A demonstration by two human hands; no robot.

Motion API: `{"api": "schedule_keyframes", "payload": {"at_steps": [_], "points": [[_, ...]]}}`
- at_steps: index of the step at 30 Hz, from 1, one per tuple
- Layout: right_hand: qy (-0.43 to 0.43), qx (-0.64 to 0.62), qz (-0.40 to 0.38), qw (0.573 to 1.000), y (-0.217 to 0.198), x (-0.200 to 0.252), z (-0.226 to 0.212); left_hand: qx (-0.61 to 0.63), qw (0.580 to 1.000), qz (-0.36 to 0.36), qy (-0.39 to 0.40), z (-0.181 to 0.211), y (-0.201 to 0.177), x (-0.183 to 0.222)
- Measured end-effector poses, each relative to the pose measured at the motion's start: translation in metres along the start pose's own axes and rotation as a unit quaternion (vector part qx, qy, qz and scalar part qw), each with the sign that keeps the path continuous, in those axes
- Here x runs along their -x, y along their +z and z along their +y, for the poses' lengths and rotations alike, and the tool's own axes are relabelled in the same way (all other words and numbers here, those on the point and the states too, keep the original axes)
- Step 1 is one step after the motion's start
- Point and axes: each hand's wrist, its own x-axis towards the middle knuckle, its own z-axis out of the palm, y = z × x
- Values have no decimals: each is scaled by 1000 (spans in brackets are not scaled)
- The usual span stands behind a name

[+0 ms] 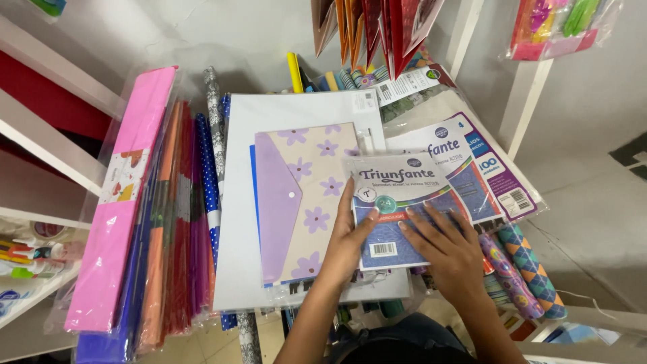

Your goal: Organizing and inspecting various stationery supplies like folders, notebooks, and plastic sleeves on store shelves

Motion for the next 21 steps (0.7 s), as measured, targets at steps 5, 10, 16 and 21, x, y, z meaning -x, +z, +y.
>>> {"api": "schedule_keyframes", "payload": {"at_steps": [5, 10, 16, 21], "points": [[-22, -29, -40, 999, 8, -2, -15, -53, 987, -26, 147, 5, -19, 19], [80, -94, -166, 978, 12, -3, -19, -103, 982, -63, 148, 25, -39, 45], [-18, -135, -82, 987, 21, -2, -25, -101, 982, -70, 141, 27, -61, 64], [-73, -88, -25, 993, 15, -6, -35, -124, 982, -52, 132, 44, -65, 82]]}}
